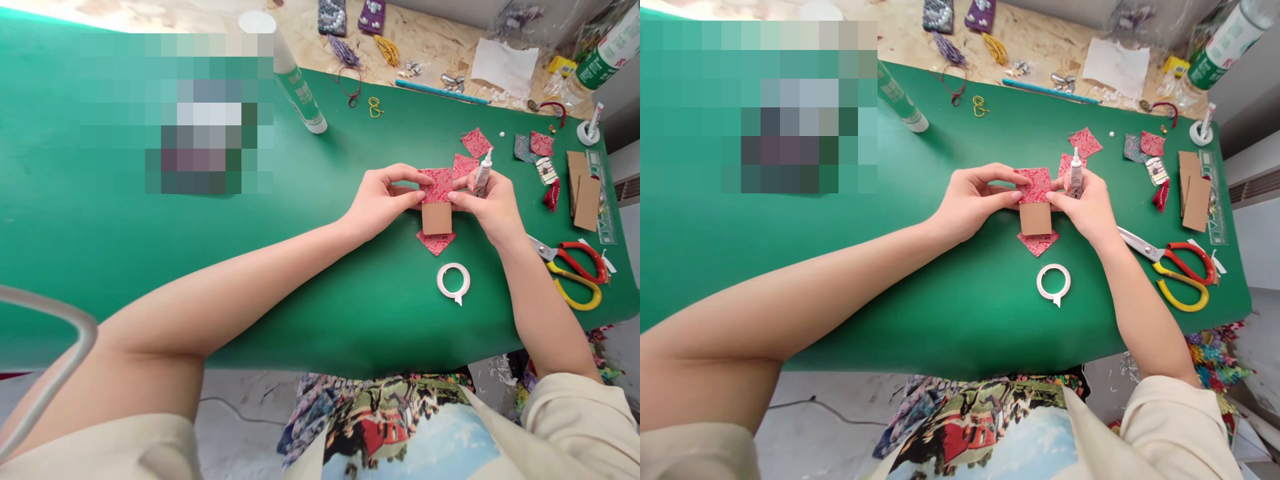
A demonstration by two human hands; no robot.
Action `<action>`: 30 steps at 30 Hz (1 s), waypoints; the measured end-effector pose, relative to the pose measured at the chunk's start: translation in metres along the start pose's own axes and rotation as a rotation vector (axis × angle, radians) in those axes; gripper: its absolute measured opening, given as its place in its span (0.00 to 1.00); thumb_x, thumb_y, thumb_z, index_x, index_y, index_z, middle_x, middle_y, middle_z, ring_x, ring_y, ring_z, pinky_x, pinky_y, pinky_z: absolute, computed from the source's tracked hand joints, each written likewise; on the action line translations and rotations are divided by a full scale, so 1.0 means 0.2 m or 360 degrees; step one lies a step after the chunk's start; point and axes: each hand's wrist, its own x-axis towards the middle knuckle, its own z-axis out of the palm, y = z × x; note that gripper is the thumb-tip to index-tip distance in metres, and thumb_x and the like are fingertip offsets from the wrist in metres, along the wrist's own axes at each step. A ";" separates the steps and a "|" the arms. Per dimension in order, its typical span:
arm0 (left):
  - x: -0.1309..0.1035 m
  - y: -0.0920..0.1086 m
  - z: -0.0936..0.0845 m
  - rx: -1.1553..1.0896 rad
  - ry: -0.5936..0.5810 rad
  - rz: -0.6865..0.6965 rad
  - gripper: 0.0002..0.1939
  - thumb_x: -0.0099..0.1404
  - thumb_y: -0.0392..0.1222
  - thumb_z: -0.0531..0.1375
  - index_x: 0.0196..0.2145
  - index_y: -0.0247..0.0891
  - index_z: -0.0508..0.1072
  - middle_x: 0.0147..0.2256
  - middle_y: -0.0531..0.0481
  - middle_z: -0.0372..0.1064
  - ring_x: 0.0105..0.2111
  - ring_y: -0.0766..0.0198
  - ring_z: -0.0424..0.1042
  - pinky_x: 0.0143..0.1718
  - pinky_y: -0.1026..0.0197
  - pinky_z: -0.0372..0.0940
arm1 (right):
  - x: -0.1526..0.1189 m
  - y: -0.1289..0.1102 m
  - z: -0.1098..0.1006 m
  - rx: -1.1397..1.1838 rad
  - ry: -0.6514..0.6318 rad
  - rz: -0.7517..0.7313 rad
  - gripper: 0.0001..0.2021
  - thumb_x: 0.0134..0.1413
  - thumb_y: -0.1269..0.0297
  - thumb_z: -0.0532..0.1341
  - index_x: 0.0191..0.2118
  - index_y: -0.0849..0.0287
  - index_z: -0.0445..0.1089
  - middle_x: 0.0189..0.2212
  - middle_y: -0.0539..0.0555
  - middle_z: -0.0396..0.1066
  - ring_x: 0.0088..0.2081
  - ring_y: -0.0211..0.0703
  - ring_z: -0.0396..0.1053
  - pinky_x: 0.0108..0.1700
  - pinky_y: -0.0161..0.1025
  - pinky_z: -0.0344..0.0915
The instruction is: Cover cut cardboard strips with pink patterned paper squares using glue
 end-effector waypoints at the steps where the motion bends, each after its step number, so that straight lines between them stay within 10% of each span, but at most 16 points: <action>1: 0.00 0.00 0.00 -0.0004 0.0000 0.0002 0.12 0.54 0.43 0.72 0.36 0.37 0.81 0.45 0.48 0.73 0.40 0.60 0.78 0.44 0.54 0.79 | 0.00 0.00 0.00 0.0004 -0.0002 0.0001 0.22 0.34 0.64 0.75 0.25 0.54 0.58 0.29 0.46 0.71 0.32 0.38 0.71 0.37 0.43 0.76; 22: 0.00 -0.02 0.00 -0.0005 -0.0040 0.0025 0.17 0.54 0.43 0.71 0.41 0.37 0.80 0.46 0.47 0.75 0.42 0.57 0.79 0.49 0.51 0.78 | 0.01 0.02 -0.02 0.0041 0.0060 -0.0037 0.23 0.35 0.65 0.75 0.26 0.54 0.57 0.29 0.47 0.72 0.33 0.40 0.72 0.36 0.44 0.76; 27: -0.03 -0.04 0.00 0.0666 0.0019 0.0575 0.15 0.59 0.40 0.66 0.45 0.42 0.79 0.54 0.42 0.73 0.48 0.54 0.78 0.50 0.50 0.75 | 0.05 0.05 -0.07 -0.0034 0.0264 -0.0162 0.21 0.39 0.67 0.74 0.27 0.54 0.57 0.31 0.46 0.71 0.34 0.39 0.72 0.37 0.44 0.76; 30: -0.08 -0.03 0.01 0.1183 -0.0449 0.1150 0.13 0.63 0.38 0.63 0.45 0.46 0.79 0.45 0.44 0.80 0.46 0.54 0.79 0.49 0.51 0.75 | 0.06 0.07 -0.10 -0.0108 0.0321 -0.0203 0.21 0.41 0.68 0.74 0.28 0.53 0.57 0.31 0.47 0.70 0.35 0.40 0.72 0.39 0.45 0.76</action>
